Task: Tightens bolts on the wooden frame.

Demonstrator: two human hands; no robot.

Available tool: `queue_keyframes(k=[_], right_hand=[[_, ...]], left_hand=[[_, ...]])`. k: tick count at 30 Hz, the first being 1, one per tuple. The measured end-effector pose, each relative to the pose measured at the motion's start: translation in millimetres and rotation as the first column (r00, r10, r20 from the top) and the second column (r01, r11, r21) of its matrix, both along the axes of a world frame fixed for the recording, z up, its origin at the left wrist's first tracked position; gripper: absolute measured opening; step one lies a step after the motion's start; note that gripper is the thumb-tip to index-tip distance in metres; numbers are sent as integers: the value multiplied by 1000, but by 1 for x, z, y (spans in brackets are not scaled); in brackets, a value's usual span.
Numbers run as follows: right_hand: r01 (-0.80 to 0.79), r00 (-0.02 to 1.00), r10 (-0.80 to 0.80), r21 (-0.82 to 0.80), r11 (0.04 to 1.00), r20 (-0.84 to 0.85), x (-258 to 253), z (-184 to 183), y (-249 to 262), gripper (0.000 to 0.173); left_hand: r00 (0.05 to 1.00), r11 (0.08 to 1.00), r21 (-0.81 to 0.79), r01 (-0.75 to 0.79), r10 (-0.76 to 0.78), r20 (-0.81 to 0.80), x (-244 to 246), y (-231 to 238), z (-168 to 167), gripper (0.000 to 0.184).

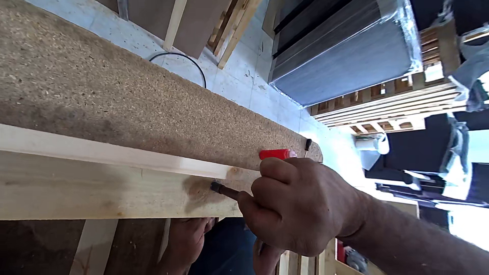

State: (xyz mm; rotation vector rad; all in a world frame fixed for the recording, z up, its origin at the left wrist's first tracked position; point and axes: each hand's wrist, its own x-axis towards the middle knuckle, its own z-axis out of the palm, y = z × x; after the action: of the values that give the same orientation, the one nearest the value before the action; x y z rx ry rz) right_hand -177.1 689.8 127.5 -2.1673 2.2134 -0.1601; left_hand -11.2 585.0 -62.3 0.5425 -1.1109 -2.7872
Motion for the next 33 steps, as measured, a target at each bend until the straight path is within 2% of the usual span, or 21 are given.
queue_keyframes(k=[2,4,5,9,12,16,18,20,22,24,26,30,33], right_hand=[[77,997,-77,-20,997,-19,8,-1,1,54],[129,990,-131,-30,991,-48,14,-2,2,54],[145,987,-147,-28,989,-61,16,-2,2,53],[158,985,-160,-37,987,-57,18,-2,2,54],[161,986,-162,-37,986,-28,16,-1,2,56],[163,987,-163,-14,987,-13,15,0,1,55],[174,985,-174,-2,985,5,16,1,1,55],[180,984,-181,5,984,11,18,1,1,57],[179,984,-179,4,984,3,18,1,1,58],[180,984,-180,3,984,6,17,1,2,58],[177,984,-177,18,984,15,17,1,2,58],[168,986,-168,13,986,2,15,1,1,58],[165,986,-165,-1,986,10,15,0,1,56]], left_hand=[[999,998,-63,-21,19,-30,0,1,-1,17],[996,971,-231,-57,41,-75,0,3,-3,13],[995,969,-238,-69,49,-87,0,5,-4,11],[997,997,-23,-71,71,-1,-2,13,1,6],[999,998,41,-47,47,16,0,11,1,5],[997,933,355,60,-73,22,1,-5,-3,15],[988,930,336,148,-157,0,1,-13,-7,19],[970,935,285,212,-236,53,-2,-24,-8,22],[956,905,349,243,-284,71,-8,-31,-5,22],[956,879,427,212,-278,97,-12,-29,0,24],[966,887,435,155,-229,124,-11,-23,2,23],[977,951,279,137,-176,120,-6,-15,1,23],[969,955,240,172,-207,133,-7,-9,9,38]])
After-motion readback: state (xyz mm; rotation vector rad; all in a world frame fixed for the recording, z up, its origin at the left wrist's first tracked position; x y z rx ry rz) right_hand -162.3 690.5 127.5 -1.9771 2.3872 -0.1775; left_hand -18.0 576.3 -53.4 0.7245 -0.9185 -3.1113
